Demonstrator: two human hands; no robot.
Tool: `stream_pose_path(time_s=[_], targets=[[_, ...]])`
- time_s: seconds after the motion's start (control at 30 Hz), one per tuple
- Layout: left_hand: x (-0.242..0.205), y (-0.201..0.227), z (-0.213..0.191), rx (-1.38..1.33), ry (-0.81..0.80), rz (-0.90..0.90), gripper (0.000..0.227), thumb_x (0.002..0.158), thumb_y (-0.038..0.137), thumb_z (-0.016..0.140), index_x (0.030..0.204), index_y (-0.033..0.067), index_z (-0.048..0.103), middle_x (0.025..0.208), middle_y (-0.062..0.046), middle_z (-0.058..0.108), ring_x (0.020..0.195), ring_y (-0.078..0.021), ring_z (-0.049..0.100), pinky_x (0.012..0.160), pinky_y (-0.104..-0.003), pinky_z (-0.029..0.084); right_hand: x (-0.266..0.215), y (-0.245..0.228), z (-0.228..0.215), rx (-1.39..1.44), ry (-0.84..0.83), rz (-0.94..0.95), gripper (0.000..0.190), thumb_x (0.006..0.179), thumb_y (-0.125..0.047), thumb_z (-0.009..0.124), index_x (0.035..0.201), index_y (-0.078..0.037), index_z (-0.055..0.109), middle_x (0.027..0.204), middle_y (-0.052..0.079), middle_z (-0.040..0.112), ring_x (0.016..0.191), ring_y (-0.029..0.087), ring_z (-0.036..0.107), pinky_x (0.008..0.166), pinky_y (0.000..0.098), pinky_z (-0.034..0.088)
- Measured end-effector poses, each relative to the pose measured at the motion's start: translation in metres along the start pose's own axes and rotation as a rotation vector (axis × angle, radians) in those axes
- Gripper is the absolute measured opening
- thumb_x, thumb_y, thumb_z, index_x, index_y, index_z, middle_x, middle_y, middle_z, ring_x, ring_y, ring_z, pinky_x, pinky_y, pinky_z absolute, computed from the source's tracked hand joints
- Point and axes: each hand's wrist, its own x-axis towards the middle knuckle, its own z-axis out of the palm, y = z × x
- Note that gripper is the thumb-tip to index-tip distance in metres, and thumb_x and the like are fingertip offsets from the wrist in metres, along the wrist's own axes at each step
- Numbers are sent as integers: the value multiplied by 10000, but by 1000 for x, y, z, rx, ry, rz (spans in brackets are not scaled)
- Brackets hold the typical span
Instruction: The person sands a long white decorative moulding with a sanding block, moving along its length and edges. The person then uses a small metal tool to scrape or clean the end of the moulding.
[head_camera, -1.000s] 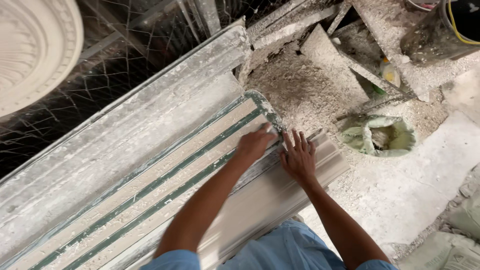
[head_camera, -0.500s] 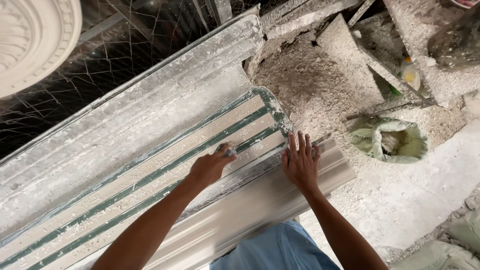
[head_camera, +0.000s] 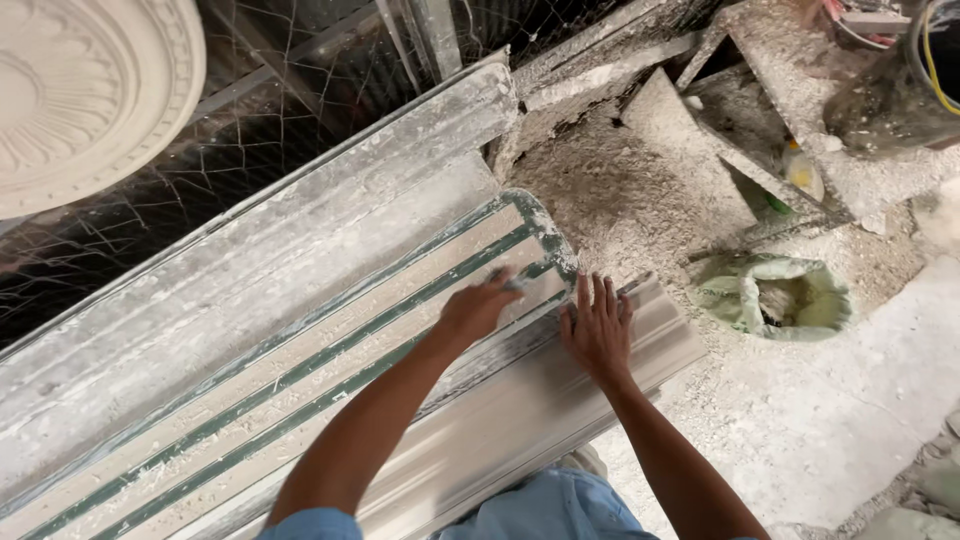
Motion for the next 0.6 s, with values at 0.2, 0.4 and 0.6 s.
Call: stream_pose_path(time_s=[0.2,0.4,0.6], targets=[[28,9,10,-50,-281,-143,698,887,-99,432,1381,367,591,1681,-14,309,959,-296,755,719,-430,640,3,13,2,-47,20,-13,755,1026,-545,313,1607,-72,224,1627,197,344,1520,324,277,1236,564,142],[69,45,2,-28,-126,-139,478,979,45,505,1355,294,664,1638,-104,431,1062,-305,749,869,-442,619,7,20,-8,50,22,-5,720,1017,-517,341,1597,-93,289,1611,156,391,1528,308,297,1251,569,146],[-24,3,19,-83,48,-70,477,938,86,528,1334,328,640,1590,-58,461,1165,-363,678,880,-443,597,1,29,-25,18,36,-8,671,1061,-458,360,1599,-60,323,1569,177,445,1514,357,325,1221,591,213]])
